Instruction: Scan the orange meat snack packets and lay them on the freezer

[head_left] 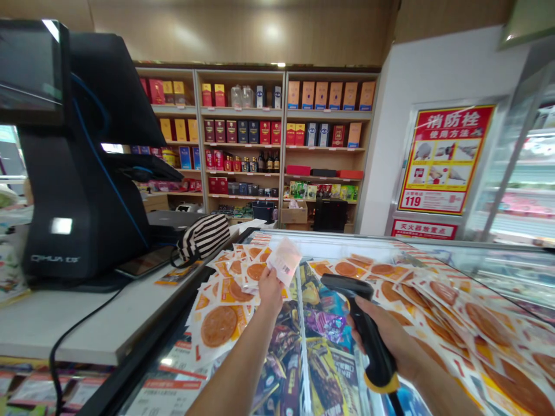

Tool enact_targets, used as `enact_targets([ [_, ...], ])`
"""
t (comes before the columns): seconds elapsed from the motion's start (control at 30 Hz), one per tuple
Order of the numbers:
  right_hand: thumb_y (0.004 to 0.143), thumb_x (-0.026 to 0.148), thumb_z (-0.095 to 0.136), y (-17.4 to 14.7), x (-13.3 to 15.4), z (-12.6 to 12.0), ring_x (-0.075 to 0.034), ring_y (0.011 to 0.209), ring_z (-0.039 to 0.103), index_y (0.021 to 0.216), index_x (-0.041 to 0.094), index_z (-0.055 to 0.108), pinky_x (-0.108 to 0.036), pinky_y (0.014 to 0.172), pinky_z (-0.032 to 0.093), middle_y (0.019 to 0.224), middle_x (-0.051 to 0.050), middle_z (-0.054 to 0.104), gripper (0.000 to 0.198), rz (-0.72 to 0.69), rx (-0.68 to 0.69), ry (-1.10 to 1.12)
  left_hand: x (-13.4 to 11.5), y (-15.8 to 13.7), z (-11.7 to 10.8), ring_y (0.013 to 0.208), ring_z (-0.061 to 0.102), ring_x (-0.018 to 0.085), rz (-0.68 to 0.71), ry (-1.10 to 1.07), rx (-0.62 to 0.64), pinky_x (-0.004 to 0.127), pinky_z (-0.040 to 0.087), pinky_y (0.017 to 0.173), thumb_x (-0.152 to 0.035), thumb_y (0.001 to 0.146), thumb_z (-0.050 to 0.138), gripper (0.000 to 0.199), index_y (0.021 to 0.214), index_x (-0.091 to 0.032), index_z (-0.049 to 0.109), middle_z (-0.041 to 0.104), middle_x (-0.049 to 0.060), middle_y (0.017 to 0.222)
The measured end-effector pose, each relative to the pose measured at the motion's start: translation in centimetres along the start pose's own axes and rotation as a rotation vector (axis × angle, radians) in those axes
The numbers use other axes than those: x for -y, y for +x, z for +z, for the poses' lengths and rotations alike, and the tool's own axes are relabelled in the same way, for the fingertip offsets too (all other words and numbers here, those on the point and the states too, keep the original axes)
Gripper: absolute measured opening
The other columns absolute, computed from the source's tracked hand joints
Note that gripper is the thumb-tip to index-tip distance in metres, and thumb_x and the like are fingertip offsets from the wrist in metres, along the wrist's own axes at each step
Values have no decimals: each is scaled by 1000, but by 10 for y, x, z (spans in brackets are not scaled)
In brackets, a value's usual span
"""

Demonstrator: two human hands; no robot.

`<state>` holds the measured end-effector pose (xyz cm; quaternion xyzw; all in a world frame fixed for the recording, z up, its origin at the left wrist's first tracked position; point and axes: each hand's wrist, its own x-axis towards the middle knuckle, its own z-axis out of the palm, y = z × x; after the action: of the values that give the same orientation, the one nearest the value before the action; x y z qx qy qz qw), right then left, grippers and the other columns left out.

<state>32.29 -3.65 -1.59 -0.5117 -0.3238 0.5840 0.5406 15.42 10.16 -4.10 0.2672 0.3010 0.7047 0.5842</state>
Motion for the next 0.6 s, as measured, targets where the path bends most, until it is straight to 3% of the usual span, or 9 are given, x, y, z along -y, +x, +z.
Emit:
enact_targets([
  [0.5, 67, 41, 53, -5, -3, 4, -8, 43, 51, 66, 16, 49, -18, 38, 41, 58, 0, 57, 26, -40, 83, -21, 3, 2, -3, 62, 57, 9, 0, -32, -14, 20, 45, 58, -15, 71, 42, 17, 84, -18, 52, 60, 1, 72],
  [0.6, 67, 42, 54, -3, -1, 1, -7, 44, 51, 67, 16, 50, -18, 39, 41, 58, 1, 57, 27, -47, 47, -28, 0, 7, -3, 57, 56, 9, 61, 44, -35, 20, 44, 54, -18, 70, 43, 16, 84, -17, 52, 59, 0, 68],
])
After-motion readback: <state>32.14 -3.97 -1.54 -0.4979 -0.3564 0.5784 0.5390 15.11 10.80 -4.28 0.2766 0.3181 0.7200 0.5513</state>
